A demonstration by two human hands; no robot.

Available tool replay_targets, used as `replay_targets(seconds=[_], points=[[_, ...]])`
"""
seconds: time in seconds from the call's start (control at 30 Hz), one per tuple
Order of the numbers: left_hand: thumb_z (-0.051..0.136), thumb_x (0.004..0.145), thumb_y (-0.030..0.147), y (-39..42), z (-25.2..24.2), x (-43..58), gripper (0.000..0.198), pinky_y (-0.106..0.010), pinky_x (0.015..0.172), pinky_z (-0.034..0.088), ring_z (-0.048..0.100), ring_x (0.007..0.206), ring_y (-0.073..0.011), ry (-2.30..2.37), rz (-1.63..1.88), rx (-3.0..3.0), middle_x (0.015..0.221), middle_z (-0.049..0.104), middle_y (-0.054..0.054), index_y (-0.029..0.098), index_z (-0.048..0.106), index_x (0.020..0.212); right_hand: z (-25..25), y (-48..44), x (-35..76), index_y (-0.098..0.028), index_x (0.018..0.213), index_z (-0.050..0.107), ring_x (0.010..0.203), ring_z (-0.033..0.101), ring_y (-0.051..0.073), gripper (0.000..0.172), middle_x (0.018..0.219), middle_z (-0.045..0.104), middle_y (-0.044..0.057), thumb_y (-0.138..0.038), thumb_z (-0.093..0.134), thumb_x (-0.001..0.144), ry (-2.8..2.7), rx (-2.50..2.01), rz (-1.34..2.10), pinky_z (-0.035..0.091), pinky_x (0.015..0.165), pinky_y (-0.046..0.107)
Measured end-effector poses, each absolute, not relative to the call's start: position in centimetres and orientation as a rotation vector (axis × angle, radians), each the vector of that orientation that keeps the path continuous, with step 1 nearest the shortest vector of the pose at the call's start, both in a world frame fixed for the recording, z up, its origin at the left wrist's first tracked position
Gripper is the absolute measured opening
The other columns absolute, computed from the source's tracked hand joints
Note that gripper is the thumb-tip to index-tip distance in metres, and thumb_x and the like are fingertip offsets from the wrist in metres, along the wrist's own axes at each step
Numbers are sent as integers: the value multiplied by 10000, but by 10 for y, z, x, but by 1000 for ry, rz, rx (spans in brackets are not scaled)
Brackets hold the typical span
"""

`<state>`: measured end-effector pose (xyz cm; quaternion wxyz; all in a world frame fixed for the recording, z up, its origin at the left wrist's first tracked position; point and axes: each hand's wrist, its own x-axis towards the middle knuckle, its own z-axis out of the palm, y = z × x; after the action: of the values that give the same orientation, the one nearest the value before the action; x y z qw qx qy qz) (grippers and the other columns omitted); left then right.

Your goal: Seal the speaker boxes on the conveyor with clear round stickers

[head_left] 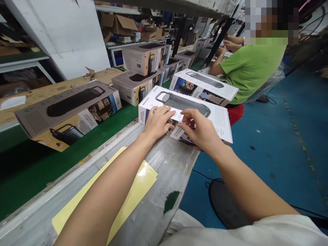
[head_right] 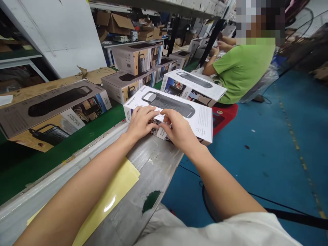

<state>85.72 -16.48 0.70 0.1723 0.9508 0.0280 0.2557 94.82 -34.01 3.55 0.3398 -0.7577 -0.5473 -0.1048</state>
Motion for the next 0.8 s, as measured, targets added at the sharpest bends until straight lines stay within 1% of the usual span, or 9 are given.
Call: replay_targets(seconds=[0.13,0.27,0.33,0.4,0.47,0.57,0.67,0.73,0.8], points=[[816,861,280,-166,10,859,486,-485,1216,307,519,1411,-301,101,693,2712,1477,624,-102,221,682,1324,25,-337,954,-220,1243,540,957,637,297,255,1021,651,110,-238,563,990,-1472,-2037,-448,542,818,446],[818,860,282,-165,9,861,495,-484,1218,304,509,1421,-296,92,683,2703,1475,624,-102,213,677,1329,15,-355,951,-224,1424,456,1183,592,396,457,1310,609,198,-238,577,983,-1532,-2172,-593,496,936,560],[818,861,271,-164,6,861,485,-493,1219,299,506,1428,-295,83,693,2690,1476,624,-105,218,679,1322,14,-363,949,-234,1470,414,1168,606,402,543,1298,628,191,-274,618,968,-1510,-2218,-569,494,923,561],[817,864,262,-163,3,861,475,-508,1215,300,508,1432,-299,70,718,2677,1478,624,-109,228,681,1317,16,-361,951,-235,1454,419,1080,642,363,578,1196,671,157,-368,671,951,-1409,-2181,-498,515,868,506],[823,860,263,-163,1,860,480,-524,1211,307,508,1437,-308,58,735,2672,1481,623,-113,234,680,1318,22,-349,959,-235,1372,474,900,658,292,553,1016,695,91,-450,711,920,-1258,-2135,-385,516,741,413],[844,842,269,-165,2,862,515,-535,1222,311,499,1450,-318,53,715,2675,1489,615,-128,217,676,1326,38,-323,979,-227,1138,585,634,572,195,393,722,627,-16,-434,771,860,-1113,-2167,-79,422,578,312],[838,844,226,-166,6,864,521,-547,1255,287,475,1480,-309,56,661,2655,1517,591,-144,188,670,1336,57,-309,993,-206,895,642,570,516,158,205,622,579,-32,-282,811,808,-1000,-2282,82,397,591,307],[760,894,155,-159,10,855,437,-547,1274,274,489,1476,-269,26,602,2615,1504,608,-121,198,678,1321,66,-311,992,-197,790,653,607,533,166,147,647,608,1,-183,799,784,-874,-2364,-64,420,652,335],[623,948,72,-143,14,827,396,-532,1282,283,528,1444,-214,23,584,2559,1463,648,-71,228,684,1306,68,-318,983,-194,770,673,667,576,187,107,726,673,50,-141,765,782,-811,-2341,-290,449,708,363]])
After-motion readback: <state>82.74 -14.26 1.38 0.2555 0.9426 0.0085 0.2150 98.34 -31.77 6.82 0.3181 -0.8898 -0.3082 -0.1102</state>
